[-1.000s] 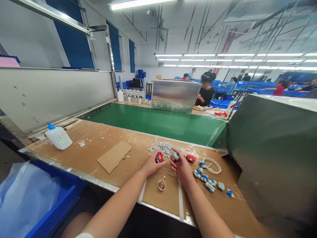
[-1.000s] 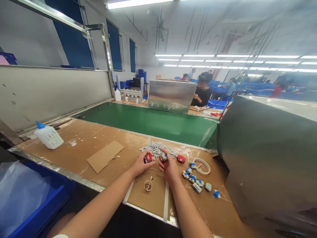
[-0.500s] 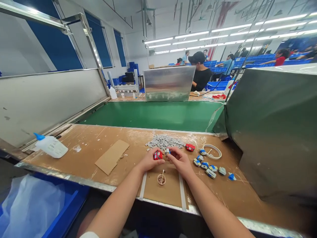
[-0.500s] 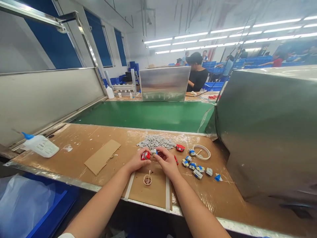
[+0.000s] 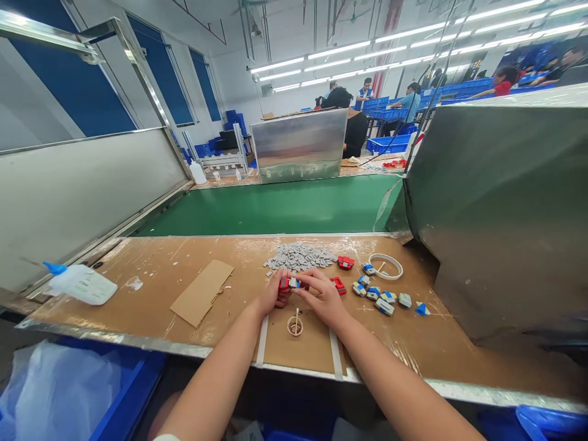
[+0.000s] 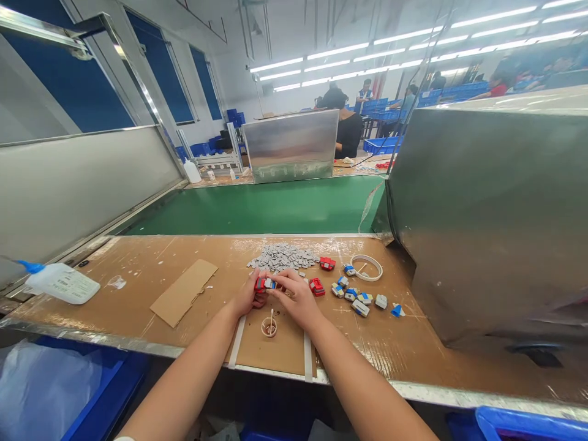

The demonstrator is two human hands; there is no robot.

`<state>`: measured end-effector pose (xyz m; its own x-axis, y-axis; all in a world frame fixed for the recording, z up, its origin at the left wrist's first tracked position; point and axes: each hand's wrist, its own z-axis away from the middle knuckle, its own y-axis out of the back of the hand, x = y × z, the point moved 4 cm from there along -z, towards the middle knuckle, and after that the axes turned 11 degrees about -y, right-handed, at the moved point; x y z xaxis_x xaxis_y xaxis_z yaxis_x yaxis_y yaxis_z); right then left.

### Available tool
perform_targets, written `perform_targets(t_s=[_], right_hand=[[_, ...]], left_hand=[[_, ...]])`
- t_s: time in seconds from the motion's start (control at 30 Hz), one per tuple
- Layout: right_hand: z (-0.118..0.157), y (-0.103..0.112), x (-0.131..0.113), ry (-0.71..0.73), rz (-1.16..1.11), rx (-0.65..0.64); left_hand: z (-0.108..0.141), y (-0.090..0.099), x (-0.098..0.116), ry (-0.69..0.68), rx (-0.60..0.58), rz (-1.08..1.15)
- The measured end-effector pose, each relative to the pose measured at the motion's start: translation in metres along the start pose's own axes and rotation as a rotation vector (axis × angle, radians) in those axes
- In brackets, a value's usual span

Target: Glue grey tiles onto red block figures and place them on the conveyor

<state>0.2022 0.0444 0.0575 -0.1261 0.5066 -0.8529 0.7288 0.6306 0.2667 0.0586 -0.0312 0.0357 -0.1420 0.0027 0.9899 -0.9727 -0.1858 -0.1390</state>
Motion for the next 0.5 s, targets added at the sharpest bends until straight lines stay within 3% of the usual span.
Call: perform_targets(t_s=[0.27,0.5], right_hand=[[0.002,0.0,-0.005,0.048,0.078,-0.004],[0.001,0.0,0.007,0.029,0.093,-0.005]], left_hand=[[-0.001,0.001,-0.003,0.038,0.069,-0.038],[-0.001,-0.001,-0.005,0.034,0.108,-0.06]])
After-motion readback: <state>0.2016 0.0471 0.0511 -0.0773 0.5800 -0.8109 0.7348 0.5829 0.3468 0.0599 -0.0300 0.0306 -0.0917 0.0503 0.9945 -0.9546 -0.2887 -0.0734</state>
